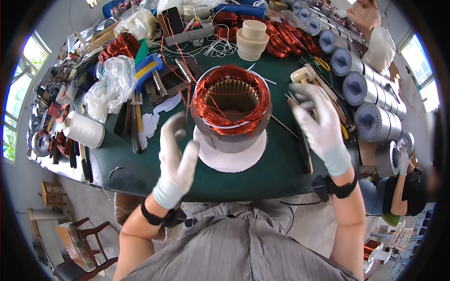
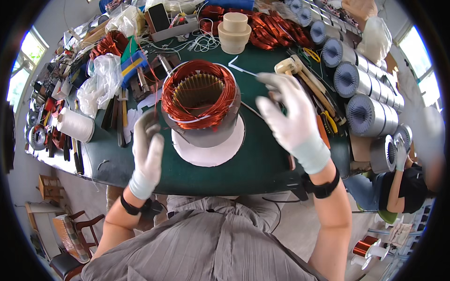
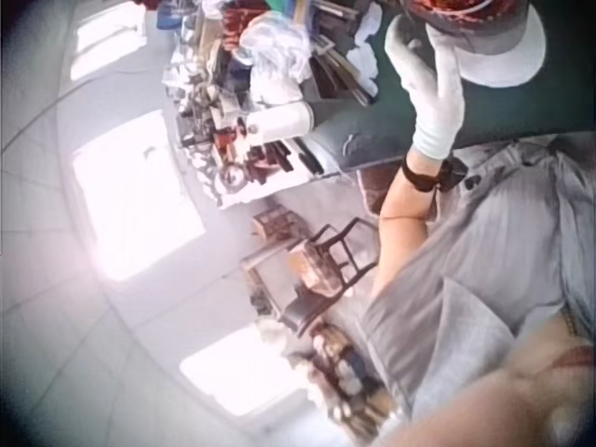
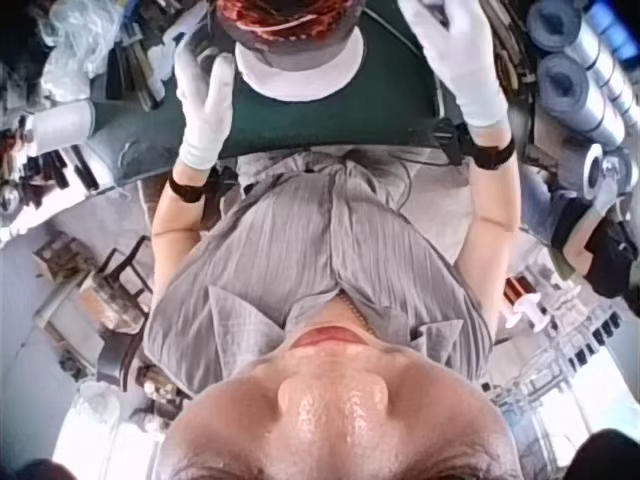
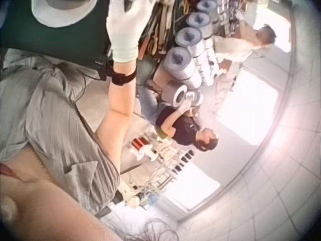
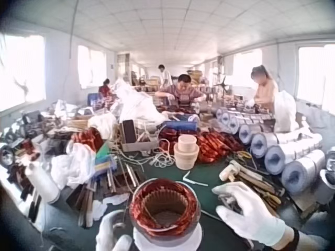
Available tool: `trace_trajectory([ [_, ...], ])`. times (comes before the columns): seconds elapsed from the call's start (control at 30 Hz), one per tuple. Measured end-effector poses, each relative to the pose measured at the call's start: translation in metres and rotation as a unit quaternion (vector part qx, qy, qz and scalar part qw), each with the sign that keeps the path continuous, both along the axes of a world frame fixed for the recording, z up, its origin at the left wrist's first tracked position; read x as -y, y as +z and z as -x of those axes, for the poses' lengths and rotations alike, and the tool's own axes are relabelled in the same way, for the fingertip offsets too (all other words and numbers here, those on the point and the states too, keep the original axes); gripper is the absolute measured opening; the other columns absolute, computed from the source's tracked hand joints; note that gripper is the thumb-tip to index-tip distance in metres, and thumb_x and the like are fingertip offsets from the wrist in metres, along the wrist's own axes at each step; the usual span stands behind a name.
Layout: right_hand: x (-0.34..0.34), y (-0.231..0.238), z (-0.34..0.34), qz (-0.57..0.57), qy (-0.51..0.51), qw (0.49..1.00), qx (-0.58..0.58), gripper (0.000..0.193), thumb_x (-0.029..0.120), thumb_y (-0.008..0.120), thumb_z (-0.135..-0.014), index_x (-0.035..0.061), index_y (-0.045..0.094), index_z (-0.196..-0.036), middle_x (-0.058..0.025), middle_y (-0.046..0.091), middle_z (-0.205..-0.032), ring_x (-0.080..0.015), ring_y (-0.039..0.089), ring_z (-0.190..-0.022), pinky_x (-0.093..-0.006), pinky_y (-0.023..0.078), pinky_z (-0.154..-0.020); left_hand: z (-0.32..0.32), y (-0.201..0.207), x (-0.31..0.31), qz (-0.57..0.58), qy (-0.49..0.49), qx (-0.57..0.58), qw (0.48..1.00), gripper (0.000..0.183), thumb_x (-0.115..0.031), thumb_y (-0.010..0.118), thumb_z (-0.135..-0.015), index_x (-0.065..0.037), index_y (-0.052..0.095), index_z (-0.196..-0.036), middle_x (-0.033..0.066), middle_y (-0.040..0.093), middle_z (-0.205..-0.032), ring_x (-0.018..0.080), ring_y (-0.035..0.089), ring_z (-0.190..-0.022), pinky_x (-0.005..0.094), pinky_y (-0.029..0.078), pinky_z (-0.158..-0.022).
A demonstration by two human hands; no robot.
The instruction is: Assembling and winding a motor stator, using a mallet to shape coils and inserting insulation strips.
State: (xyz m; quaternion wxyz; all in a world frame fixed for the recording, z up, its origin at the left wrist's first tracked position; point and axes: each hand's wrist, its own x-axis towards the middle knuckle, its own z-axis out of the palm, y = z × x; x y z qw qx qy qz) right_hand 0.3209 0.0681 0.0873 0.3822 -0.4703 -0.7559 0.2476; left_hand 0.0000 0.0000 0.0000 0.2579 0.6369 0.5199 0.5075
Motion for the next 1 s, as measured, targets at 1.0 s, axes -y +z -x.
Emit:
trace_trajectory([
  [1.0,-0.099,-0.03,-0.07,0.16,-0.094,0.981,-0.063,0.047,0.019,0.066,-0.099,-0.0002,0.056,-0.141,-0.0056,0.065,-0.088,-0.0094,0.058,-0.068,-0.0274,0.046,-0.055,-0.041,0.054,-0.09,0.06,-0.048,0.202,0.976,0.059,-0.001,0.06,-0.094,0.007,0.041,-0.149,0.0158,0.061,-0.133,0.0163,0.063,-0.113,0.0299,0.051,-0.099],
])
